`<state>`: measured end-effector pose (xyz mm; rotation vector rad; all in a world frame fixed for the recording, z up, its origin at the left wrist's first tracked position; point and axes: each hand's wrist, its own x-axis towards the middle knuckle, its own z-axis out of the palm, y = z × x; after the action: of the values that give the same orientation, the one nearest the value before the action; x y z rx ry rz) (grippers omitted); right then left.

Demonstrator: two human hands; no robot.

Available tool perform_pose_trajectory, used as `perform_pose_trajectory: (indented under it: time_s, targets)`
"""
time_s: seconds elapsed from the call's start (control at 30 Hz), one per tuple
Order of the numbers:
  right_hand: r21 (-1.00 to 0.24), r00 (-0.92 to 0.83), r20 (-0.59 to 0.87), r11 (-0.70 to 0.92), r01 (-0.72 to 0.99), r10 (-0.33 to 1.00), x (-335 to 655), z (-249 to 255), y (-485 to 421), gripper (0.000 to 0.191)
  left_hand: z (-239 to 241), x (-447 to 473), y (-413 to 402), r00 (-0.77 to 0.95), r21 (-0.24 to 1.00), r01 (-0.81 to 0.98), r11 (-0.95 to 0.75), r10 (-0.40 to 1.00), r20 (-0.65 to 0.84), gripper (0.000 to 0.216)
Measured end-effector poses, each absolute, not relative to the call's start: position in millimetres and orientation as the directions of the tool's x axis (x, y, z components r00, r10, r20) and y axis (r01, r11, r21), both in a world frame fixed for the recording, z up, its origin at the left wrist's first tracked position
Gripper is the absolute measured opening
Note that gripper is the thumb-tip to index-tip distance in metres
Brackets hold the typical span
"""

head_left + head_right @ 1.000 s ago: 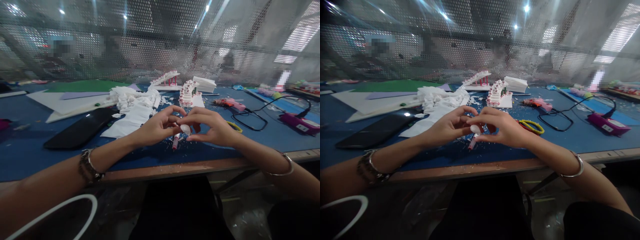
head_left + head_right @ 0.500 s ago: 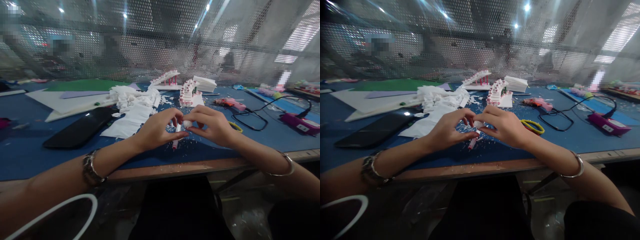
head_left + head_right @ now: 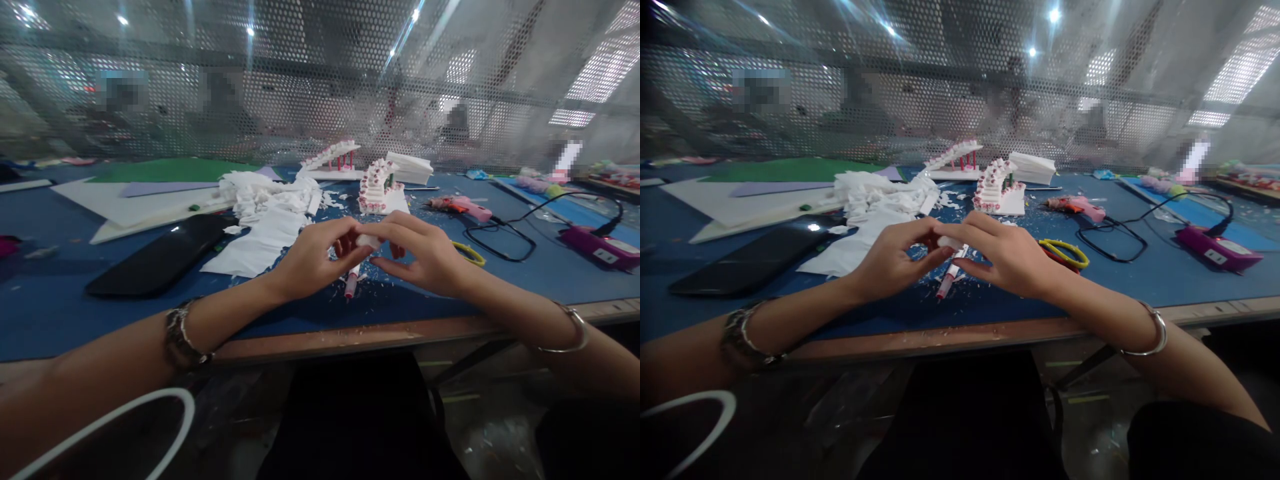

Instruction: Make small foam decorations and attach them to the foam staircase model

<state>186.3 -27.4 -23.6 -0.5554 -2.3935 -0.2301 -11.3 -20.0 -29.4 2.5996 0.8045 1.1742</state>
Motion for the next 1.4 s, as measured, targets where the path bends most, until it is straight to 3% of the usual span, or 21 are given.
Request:
perform_pose_trajectory:
  time_s: [0.27,0.53,0.7,0.9,1.27,1.4]
  targets:
    - [-0.059,-0.650,0.700,0.931,0.360,0.295,183,-22,-25,0.019,-30,-13,-16,0.631,0.241,0.459,-0.855,0.505,0.589,0.035]
    - [-0.116,-0.630,0.702,0.926,0.360,0.332,182,-22,-29,0.012,-29,-12,-19,0.671,0.314,0.442,-0.840,0.542,0.506,0.036]
    - [-0.151,-0.651,0.652,0.908,0.391,0.388,180,-20,-32,0.032,-29,-11,-21,0.655,0.286,0.444,-0.849,0.525,0.543,0.035]
    - [-0.216,-0.578,0.705,0.900,0.378,0.412,170,-24,-28,0.013,-32,-11,-21,0.629,0.273,0.460,-0.845,0.527,0.571,0.042]
    - [-0.252,-0.544,0.729,0.902,0.351,0.416,171,-25,-28,0.009,-27,-10,-24,0.567,0.475,0.427,-0.769,0.637,0.522,0.044]
    - [-0.269,-0.530,0.727,0.891,0.365,0.436,172,-24,-28,0.010,-28,-11,-21,0.599,0.403,0.444,-0.800,0.599,0.531,0.032]
